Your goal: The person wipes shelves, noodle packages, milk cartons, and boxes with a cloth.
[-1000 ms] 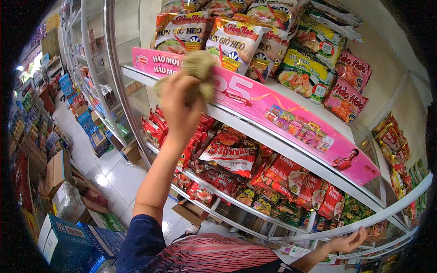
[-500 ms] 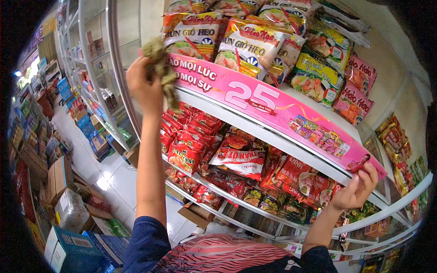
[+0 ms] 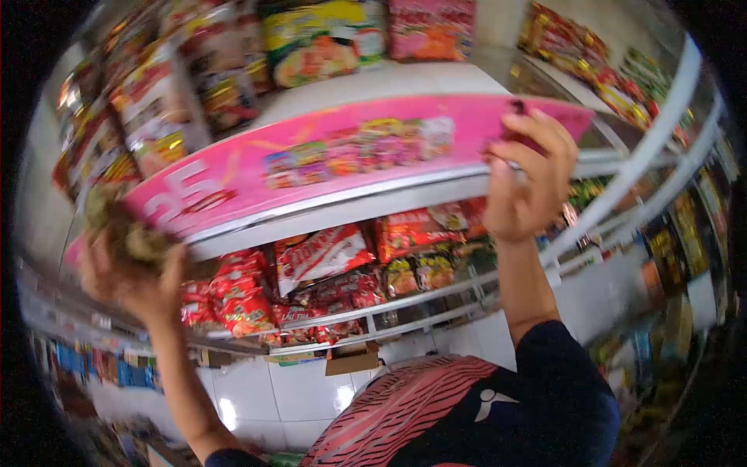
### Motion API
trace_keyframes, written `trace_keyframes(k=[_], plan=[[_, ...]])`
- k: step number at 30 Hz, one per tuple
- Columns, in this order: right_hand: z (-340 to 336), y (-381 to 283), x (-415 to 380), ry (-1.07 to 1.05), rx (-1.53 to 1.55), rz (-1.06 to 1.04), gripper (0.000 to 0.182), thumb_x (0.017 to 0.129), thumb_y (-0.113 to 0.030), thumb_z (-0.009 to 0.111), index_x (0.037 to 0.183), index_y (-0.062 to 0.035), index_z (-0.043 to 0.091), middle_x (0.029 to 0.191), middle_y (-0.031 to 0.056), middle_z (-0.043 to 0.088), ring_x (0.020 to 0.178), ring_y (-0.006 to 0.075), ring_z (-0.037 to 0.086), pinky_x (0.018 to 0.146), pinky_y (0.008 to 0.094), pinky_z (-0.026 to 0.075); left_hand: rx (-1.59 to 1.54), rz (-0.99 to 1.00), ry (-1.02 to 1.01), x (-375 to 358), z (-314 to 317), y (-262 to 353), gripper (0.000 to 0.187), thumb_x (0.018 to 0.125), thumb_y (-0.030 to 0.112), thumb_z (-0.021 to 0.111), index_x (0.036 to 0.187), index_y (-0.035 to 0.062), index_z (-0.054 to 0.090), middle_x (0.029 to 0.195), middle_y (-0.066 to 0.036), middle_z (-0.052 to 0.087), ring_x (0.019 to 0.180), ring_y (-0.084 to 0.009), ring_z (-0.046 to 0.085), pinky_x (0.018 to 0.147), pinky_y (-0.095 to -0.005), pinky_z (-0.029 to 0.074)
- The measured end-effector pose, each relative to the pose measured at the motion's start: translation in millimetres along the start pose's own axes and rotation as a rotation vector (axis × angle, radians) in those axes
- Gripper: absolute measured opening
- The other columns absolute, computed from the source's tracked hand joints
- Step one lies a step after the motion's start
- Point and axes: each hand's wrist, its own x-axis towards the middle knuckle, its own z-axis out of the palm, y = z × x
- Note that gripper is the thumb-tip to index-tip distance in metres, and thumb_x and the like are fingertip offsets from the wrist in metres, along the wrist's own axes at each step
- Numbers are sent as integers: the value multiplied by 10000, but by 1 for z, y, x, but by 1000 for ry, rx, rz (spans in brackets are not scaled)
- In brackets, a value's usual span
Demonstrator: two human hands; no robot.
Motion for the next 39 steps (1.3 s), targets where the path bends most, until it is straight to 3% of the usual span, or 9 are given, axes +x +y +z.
trace_keyframes(k=[3, 8, 14, 20, 22, 27, 29, 34, 39], plan=[[2, 3, 0, -7, -11, -31, 88, 666, -124, 555, 748, -93, 560, 934, 79, 561, 902, 293, 492, 823, 398, 371, 17, -125, 44, 1, -3, -73, 463, 733, 227, 662, 1084, -13, 479, 1122, -145, 466, 1047, -263, 442, 906, -358, 372], [12, 1, 0, 49, -81, -71, 155, 634, -136, 577, 773, -67, 572, 882, 98, 531, 862, 261, 453, 797, 361, 338, 110, -83, 15, -48, -10, -280, 410, 864, 296, 472, 1060, -60, 530, 1079, -177, 544, 938, -233, 539, 852, -351, 419], [20, -6, 2, 116, -209, 57, 234, 619, -256, 590, 790, -105, 537, 901, 72, 497, 892, 281, 448, 781, 398, 337, -261, -751, 60, 0, 7, -132, 478, 836, 318, 529, 1094, -84, 491, 1077, -169, 550, 932, -222, 552, 819, -324, 426], [17, -4, 1, 123, -173, 58, 282, 609, -254, 604, 835, -109, 519, 979, 86, 476, 945, 301, 435, 819, 420, 329, -547, -105, -28, 39, 16, 31, 373, 859, 183, 489, 1135, -61, 427, 1171, -185, 462, 1084, -280, 441, 937, -361, 321], [15, -3, 0, 124, -109, 71, 286, 608, -259, 603, 836, -110, 516, 982, 91, 474, 951, 301, 433, 821, 421, 327, -762, 82, -45, 44, 27, 58, 518, 866, 368, 415, 1148, -67, 397, 1236, -224, 393, 1159, -319, 372, 984, -407, 260], [26, -36, 5, -10, 301, -28, 527, 605, -322, 622, 1085, -179, 459, 1212, 124, 412, 1114, 334, 387, 919, 469, 282, -1069, -145, -72, 62, 31, 164, 1012, 676, 792, 202, 1221, -47, 358, 1297, -223, 328, 1232, -322, 274, 1024, -429, 166], [36, -55, 7, -152, 302, -151, 547, 667, -318, 593, 1177, -207, 428, 1290, 91, 380, 1196, 310, 338, 934, 469, 276, -1244, -151, -96, 65, 36, 184, 1111, 606, 840, 133, 1257, -41, 314, 1329, -226, 277, 1248, -327, 248, 1036, -435, 123], [44, -45, 22, 81, 194, -239, 214, 731, -219, 492, 914, -126, 552, 985, 40, 505, 972, 229, 469, 878, 358, 382, -1303, -226, -31, 73, 31, 189, 1097, 621, 831, 141, 1308, -22, 192, 1337, -245, 245, 1259, -333, 224, 1042, -440, 92], [1, 11, 16, 4, 5, -259, 121, 679, -208, 532, 736, -102, 544, 827, 15, 464, 831, 211, 455, 821, 370, 403, -614, -42, 48, 70, 48, 90, 561, 879, 450, 282, 1125, -17, 473, 1154, -175, 489, 1100, -275, 437, 897, -371, 353]])
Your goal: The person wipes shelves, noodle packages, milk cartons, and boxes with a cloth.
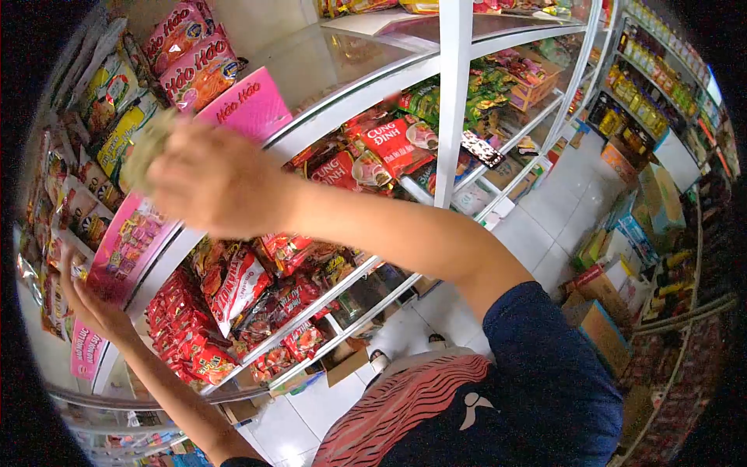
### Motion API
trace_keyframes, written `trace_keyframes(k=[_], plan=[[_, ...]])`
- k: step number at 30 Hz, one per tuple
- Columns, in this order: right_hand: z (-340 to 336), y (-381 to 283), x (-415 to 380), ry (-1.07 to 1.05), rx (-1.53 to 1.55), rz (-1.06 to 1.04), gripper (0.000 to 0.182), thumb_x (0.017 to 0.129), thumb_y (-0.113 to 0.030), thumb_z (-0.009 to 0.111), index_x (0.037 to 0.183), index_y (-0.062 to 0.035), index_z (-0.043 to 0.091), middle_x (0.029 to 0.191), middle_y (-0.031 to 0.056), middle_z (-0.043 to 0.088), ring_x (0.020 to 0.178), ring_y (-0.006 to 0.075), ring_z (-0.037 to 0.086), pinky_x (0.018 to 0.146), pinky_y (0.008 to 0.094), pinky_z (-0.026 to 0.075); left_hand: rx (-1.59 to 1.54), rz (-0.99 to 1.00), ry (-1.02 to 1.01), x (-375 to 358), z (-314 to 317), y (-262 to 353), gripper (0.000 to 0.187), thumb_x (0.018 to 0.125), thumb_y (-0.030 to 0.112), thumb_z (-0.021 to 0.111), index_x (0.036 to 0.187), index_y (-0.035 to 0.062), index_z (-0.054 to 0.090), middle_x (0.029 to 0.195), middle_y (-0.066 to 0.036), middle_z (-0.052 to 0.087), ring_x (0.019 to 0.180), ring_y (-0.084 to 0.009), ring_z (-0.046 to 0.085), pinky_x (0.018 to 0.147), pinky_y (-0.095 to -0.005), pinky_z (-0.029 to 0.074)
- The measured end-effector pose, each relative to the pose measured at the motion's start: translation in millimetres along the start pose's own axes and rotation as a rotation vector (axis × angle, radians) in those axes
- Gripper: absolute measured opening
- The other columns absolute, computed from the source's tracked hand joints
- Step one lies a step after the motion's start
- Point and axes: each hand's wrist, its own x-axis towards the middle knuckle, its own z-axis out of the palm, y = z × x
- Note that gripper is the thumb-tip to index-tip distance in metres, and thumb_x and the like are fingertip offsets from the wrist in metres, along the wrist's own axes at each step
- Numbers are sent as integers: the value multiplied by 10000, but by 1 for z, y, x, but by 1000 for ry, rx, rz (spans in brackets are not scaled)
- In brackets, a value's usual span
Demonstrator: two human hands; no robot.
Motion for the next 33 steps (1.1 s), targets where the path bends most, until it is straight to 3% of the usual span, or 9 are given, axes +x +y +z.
trace_keyframes(k=[2, 4, 5, 10, 12, 20, 25, 28, 33], plan=[[-23, 29, -18, 71, 69, 139, 234, 555, -197, 651, 748, -123, 543, 879, 28, 476, 847, 227, 456, 754, 376, 387, 384, 89, -336, -19, -14, -52, 417, 909, 297, 282, 957, -20, 550, 891, -150, 572, 856, -269, 530, 724, -358, 400], [-30, 34, -27, 89, 90, 286, 274, 533, -174, 672, 768, -129, 538, 880, 33, 467, 833, 226, 456, 717, 352, 385, 277, 93, -118, -15, -3, -23, 392, 906, 261, 286, 856, -27, 546, 726, -149, 536, 669, -276, 501, 614, -366, 365], [-24, 27, -26, 92, 115, 293, 274, 533, -174, 672, 768, -129, 538, 880, 33, 467, 833, 226, 456, 717, 352, 385, 222, -70, -202, -14, -5, -20, 379, 903, 247, 297, 832, -36, 539, 680, -140, 505, 601, -258, 458, 580, -353, 344], [26, -35, 2, 121, 251, 234, 228, 578, -158, 653, 781, -120, 557, 823, 33, 485, 793, 224, 482, 686, 350, 410, 65, -286, -53, -24, 3, -25, 366, 890, 255, 326, 713, -4, 515, 556, -84, 388, 553, -211, 400, 518, -339, 290], [16, -31, 6, 6, 275, 206, 196, 592, -154, 639, 769, -118, 564, 821, 42, 494, 787, 219, 493, 681, 352, 420, 179, -78, -69, -22, 2, -26, 355, 876, 261, 342, 706, -1, 512, 567, -99, 407, 563, -233, 404, 540, -353, 298], [-26, 14, -9, 80, -56, 636, 285, 476, -69, 709, 726, -66, 572, 836, 77, 516, 814, 256, 507, 721, 369, 421, 279, 8, -77, -10, 4, 21, 409, 891, 318, 293, 762, 31, 554, 689, -109, 494, 720, -276, 460, 701, -353, 305], [42, -92, 31, -168, 355, 304, 207, 562, -101, 645, 749, -66, 564, 843, 68, 510, 796, 246, 503, 691, 352, 430, 223, 29, -45, -8, 3, 28, 399, 889, 326, 288, 798, 53, 564, 718, -95, 501, 738, -269, 455, 702, -353, 307], [45, -84, 42, -224, 354, 206, 230, 566, -101, 640, 786, -65, 583, 833, 68, 511, 783, 238, 509, 686, 353, 435, 207, 21, -113, -7, -3, 28, 389, 886, 328, 294, 817, 58, 565, 742, -93, 507, 749, -268, 453, 711, -358, 310], [-9, -19, 33, -37, 84, 604, 318, 581, -17, 685, 891, -59, 628, 890, 78, 551, 829, 224, 553, 735, 311, 450, 243, 27, -117, -5, -5, 27, 302, 853, 293, 381, 831, 60, 571, 756, -83, 528, 766, -268, 464, 729, -361, 318]])
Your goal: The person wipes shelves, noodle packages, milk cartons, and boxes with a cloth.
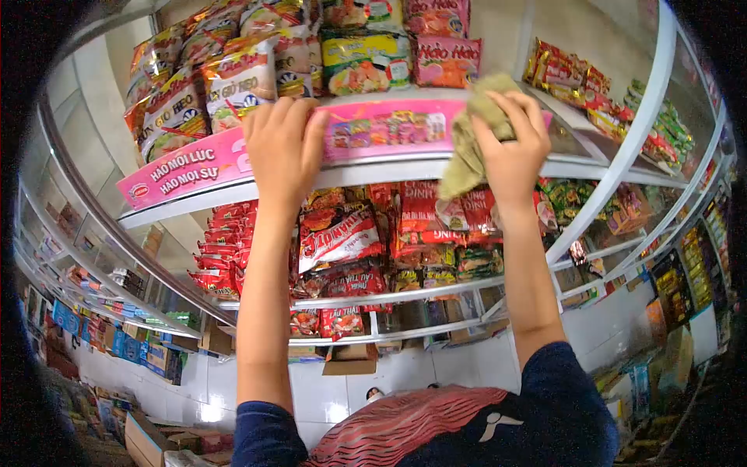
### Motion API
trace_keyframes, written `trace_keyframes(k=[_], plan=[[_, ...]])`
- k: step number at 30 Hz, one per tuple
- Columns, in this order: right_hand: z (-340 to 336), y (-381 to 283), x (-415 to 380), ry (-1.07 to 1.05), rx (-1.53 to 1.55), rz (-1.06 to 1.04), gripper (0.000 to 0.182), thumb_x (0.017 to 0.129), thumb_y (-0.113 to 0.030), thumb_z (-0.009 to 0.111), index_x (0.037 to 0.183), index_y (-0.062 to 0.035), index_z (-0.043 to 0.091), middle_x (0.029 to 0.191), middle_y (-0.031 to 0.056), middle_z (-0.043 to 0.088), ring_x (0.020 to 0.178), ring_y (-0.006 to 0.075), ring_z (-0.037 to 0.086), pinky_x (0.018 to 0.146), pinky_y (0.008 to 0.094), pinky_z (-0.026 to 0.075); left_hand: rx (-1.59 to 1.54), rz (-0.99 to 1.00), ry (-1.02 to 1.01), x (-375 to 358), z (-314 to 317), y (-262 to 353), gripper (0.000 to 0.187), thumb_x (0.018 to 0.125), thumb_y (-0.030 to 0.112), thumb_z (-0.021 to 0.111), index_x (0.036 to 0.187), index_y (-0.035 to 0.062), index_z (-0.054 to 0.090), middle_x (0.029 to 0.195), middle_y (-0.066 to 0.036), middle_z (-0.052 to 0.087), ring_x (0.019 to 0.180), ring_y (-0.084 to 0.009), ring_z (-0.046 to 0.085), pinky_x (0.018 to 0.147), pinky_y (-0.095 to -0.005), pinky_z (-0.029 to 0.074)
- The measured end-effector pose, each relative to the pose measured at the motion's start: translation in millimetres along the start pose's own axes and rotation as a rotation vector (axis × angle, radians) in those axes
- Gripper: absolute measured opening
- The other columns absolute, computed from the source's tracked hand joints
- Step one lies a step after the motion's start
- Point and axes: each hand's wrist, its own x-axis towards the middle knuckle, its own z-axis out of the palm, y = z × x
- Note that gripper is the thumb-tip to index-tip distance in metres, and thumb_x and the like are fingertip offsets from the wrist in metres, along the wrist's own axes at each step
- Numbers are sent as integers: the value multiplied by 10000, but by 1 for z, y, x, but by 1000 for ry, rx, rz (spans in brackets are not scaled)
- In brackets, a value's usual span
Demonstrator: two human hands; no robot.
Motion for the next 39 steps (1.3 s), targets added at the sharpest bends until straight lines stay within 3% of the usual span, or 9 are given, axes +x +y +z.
trace_keyframes(k=[7, 8, 16, 18, 19, 22, 24, 28, 39], plan=[[34, -61, -20, -245, 479, 109, 317, 649, -83, 646, 960, -43, 594, 880, 116, 589, 797, 253, 573, 736, 326, 443, -373, 330, -86, -16, 9, 42, 420, 811, 366, 473, 1144, 112, 491, 1232, -122, 415, 1142, -326, 369, 947, -426, 272], [20, -64, -17, -557, 669, 489, 320, 714, -86, 594, 1017, 13, 569, 918, 135, 615, 823, 230, 590, 765, 312, 436, -394, 236, -27, -22, 15, 51, 435, 813, 353, 479, 1193, 142, 469, 1280, -106, 378, 1208, -302, 308, 996, -434, 222], [-109, 84, -93, -1369, 1185, 598, 595, 803, -450, 472, 934, 121, 578, 974, 257, 574, 1006, 406, 509, 922, 510, 332, -94, 59, 70, -34, 3, 19, 339, 711, 66, 582, 1043, 132, 593, 1178, -77, 486, 1143, -316, 401, 946, -430, 325], [-160, 149, -123, -1759, 836, 810, 480, 829, -367, 503, 971, 85, 579, 974, 178, 604, 965, 276, 558, 872, 366, 413, -33, 8, 187, -43, -11, -20, 341, 713, 12, 550, 1037, 108, 593, 1175, -99, 484, 1154, -326, 389, 967, -424, 306], [-188, 177, -145, -1676, 622, 1318, 418, 824, -335, 530, 970, 52, 587, 957, 126, 621, 891, 215, 581, 799, 314, 442, 20, -44, 228, -47, -21, -39, 328, 726, -1, 529, 1036, 88, 587, 1183, -119, 474, 1165, -326, 376, 982, -417, 282], [-252, 266, -170, -1651, -539, 917, 334, 695, -287, 623, 860, 4, 621, 750, 159, 618, 566, 205, 566, 585, 321, 453, 145, -304, 362, -64, -53, -100, 266, 793, 17, 461, 1045, 28, 544, 1207, -148, 444, 1157, -315, 375, 985, -381, 254], [-274, 323, -199, -1328, -886, 745, 317, 680, -253, 587, 882, -9, 604, 895, 210, 592, 815, 334, 570, 723, 388, 438, 178, -425, 488, -74, -69, -138, 236, 809, 49, 446, 1025, -1, 527, 1162, -168, 443, 1125, -306, 385, 961, -379, 271], [-247, 388, -230, -815, -834, 775, 387, 755, -348, 562, 970, -27, 584, 994, 201, 572, 901, 330, 545, 761, 382, 431, 115, -566, 509, -66, -72, -136, 219, 769, 66, 436, 951, -26, 516, 1084, -168, 451, 1067, -280, 399, 939, -358, 282], [-255, 481, -314, -422, -568, 644, 334, 809, -296, 535, 984, -13, 562, 846, 126, 595, 645, 205, 560, 536, 278, 434, 137, -402, 324, -63, -72, -129, 246, 780, 104, 459, 994, -10, 498, 1160, -172, 409, 1131, -312, 353, 965, -379, 257]])
